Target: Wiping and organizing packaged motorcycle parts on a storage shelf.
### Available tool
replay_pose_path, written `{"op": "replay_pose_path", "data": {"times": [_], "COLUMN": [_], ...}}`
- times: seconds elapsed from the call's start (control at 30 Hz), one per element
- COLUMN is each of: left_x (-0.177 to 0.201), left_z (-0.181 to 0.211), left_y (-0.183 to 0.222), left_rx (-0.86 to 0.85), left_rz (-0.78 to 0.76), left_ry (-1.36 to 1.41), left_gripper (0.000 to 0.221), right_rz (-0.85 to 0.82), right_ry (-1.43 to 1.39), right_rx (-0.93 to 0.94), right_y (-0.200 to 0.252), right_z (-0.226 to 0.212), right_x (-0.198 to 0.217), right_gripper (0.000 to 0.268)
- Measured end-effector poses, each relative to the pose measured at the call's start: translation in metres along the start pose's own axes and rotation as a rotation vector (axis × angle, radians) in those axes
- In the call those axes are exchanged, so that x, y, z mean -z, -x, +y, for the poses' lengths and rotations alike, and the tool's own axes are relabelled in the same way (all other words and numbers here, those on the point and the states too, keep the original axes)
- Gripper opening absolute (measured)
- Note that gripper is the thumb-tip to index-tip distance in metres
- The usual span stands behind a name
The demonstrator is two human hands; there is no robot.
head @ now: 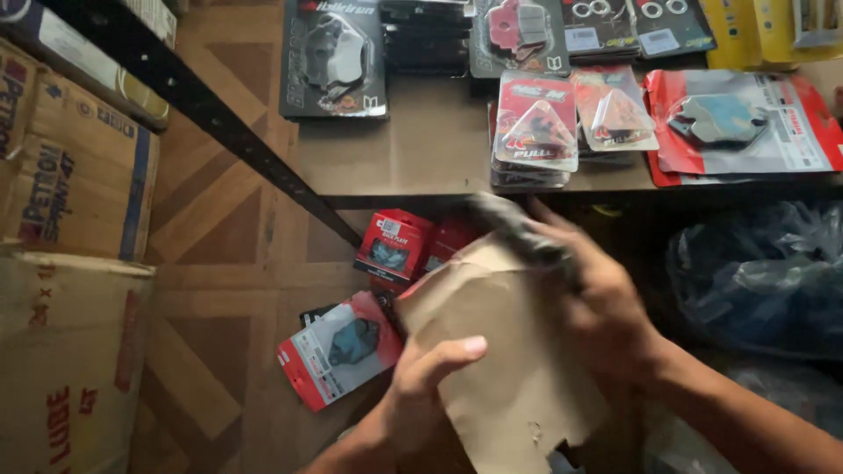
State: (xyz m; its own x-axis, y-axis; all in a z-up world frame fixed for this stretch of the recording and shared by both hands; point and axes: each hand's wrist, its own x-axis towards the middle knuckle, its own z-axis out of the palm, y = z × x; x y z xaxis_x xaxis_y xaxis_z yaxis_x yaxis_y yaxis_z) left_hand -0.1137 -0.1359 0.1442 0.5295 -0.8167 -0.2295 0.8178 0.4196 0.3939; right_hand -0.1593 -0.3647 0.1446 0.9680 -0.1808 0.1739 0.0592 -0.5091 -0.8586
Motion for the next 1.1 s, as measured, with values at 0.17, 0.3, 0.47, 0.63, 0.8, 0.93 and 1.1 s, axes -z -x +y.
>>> {"op": "replay_pose_path", "data": {"times": [0.17,0.3,0.47,0.63,0.8,0.93,1.1], "left_x": [0.022,-0.026,-0.032,-0.018,-0.037,-0.034,-0.022], "left_z": [0.003,0.031,0.034,0.031,0.033,0.036,0.024], "left_y": [0.01,0.004,0.005,0.007,-0.004,-0.01,-0.01], "left_rx": [0.049,-0.199,-0.947,-1.153,-1.214,-1.264,-1.26], "left_rz": [0.118,-0.248,-0.733,-0.784,-0.493,-0.274,-0.305], "left_ry": [-0.398,-0.981,-1.768,-2.169,-2.003,-1.892,-1.933], "left_gripper": [0.052,0.041,0.048,0.05,0.046,0.039,0.04], "right_rz": [0.163,-0.028,0.052,-0.206,0.035,0.231,0.52], "right_ry": [-0.624,-0.774,-1.019,-0.972,-0.602,-0.607,-0.974], "right_rx": [-0.533,-0.785,-1.172,-0.65,-0.798,-0.794,-0.84], "right_y": [0.053,0.074,0.049,0.125,0.119,0.104,0.004], "right_z": [0.072,0.113,0.027,0.079,0.048,0.065,0.04], "right_x": [0.014,0.025,0.036,0.04,0.076,0.166,0.19], "right_gripper": [0.037,0.054,0.074,0.079,0.071,0.051,0.044]}}
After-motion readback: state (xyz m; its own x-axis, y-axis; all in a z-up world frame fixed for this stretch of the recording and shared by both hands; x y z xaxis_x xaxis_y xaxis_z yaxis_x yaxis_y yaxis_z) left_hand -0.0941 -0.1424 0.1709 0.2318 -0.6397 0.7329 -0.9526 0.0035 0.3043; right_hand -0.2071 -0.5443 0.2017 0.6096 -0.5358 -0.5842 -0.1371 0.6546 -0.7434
